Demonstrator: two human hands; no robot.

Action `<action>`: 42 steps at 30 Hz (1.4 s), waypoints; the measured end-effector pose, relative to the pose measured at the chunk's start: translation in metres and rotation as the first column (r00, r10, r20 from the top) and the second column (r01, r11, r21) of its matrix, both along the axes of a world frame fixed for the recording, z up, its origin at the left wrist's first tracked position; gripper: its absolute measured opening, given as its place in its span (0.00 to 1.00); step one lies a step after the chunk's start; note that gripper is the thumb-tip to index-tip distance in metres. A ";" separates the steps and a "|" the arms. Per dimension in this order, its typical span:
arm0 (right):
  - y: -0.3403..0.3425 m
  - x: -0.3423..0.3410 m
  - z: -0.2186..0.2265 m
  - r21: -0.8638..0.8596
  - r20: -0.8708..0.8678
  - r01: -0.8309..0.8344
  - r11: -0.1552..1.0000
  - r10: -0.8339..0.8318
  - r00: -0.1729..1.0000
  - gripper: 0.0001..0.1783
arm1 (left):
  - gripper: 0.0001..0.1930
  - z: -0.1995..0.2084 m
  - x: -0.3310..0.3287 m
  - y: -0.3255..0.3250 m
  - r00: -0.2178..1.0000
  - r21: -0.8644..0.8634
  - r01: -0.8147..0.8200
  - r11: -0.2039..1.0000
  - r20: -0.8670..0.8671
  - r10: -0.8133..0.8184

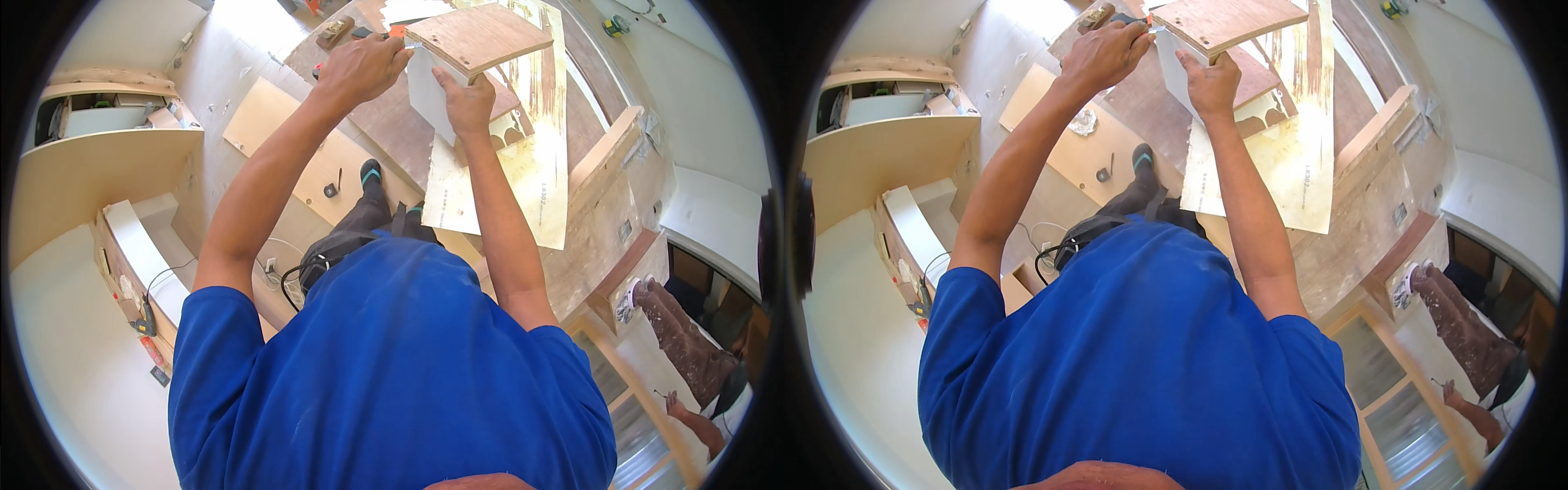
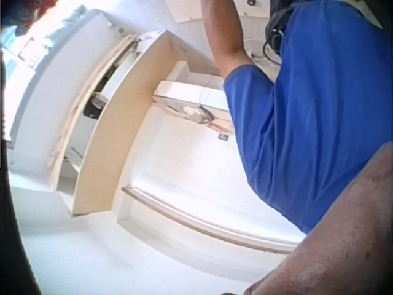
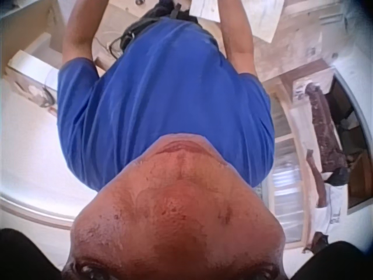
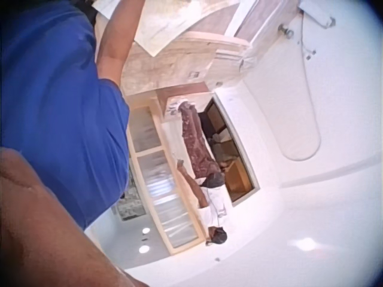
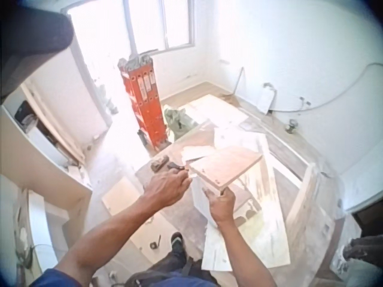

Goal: The person assembles a wooden cabinet by aligning panels, drilling pilot holes, and driving screws with a power drill. They also apply edge banding to the panel edges and use a utility knife to trim excess material.

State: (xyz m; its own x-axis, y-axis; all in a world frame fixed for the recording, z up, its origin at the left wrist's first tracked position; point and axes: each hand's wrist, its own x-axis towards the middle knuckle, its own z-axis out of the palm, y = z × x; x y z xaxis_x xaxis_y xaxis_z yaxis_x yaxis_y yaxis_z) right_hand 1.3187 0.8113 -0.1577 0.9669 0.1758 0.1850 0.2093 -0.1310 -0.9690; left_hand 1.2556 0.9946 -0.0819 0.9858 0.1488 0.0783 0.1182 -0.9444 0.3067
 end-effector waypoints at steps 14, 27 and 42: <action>0.008 -0.017 -0.012 -0.109 0.075 -0.055 0.993 0.063 0.995 0.17 | 0.22 -0.030 -0.044 0.013 0.989 -0.105 -0.114 0.988 -0.106 0.103; 0.008 -0.024 0.005 -0.233 0.061 -0.051 0.971 0.067 0.996 0.16 | 0.20 -0.044 -0.040 0.021 0.994 -0.111 -0.063 0.992 0.087 0.073; 0.006 -0.024 -0.001 -0.178 0.004 -0.057 0.982 0.059 0.998 0.16 | 0.21 -0.043 -0.030 0.022 0.998 -0.099 0.007 0.995 0.062 -0.001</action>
State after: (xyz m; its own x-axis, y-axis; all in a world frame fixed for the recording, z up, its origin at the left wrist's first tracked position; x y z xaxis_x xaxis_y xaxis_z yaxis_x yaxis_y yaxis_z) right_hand 1.2948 0.8169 -0.1591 0.9526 0.2623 0.1544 0.2301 -0.2882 -0.9295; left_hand 1.2252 1.0164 -0.1245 0.9802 0.1546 0.1237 0.0922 -0.9093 0.4057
